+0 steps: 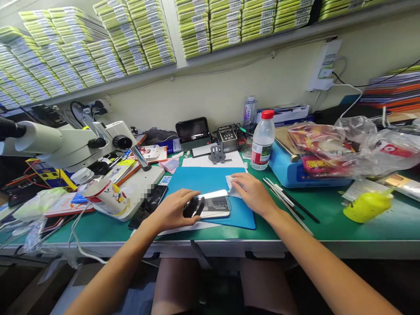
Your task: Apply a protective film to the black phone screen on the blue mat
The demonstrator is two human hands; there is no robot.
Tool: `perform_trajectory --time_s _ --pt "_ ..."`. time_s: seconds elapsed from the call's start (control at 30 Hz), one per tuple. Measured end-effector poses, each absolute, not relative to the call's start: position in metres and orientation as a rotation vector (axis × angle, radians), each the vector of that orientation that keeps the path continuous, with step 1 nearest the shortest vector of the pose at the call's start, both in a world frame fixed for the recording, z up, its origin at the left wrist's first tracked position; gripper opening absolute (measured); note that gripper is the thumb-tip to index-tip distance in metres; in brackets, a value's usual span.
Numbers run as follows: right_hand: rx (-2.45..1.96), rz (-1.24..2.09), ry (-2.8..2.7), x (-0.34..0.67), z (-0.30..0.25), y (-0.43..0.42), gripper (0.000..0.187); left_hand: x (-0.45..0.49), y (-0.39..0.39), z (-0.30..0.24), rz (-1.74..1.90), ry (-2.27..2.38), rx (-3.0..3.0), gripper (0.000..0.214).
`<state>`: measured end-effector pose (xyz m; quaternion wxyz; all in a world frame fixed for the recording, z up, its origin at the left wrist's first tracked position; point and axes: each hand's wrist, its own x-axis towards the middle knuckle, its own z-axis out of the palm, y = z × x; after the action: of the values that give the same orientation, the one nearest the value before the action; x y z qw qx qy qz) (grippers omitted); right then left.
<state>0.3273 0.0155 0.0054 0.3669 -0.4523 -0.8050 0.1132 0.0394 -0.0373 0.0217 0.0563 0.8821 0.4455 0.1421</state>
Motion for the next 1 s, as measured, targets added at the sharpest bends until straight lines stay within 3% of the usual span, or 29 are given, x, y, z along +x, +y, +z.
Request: perform_trajectory --time_s 0.17,0.4,0.67,1.0 --pt "-1.098 0.38 -2.112 0.333 -0.007 0.001 0.044 0.039 -0.035 0.02 0.411 1.307 2.7 0.058" --pt "-1.127 0.6 -2.404 0.335 -0.007 -0.009 0.077 0.026 -0.031 0.023 0.413 1.316 2.688 0.061" --pt "-1.068 0.561 -2.498 0.33 -0.006 -0.009 0.067 0.025 -0.032 0.02 0.396 1.264 2.643 0.058" --pt "-1.118 0.638 -2.451 0.331 -0.008 -0.008 0.069 0.016 -0.036 0.013 0.427 1.283 2.578 0.067"
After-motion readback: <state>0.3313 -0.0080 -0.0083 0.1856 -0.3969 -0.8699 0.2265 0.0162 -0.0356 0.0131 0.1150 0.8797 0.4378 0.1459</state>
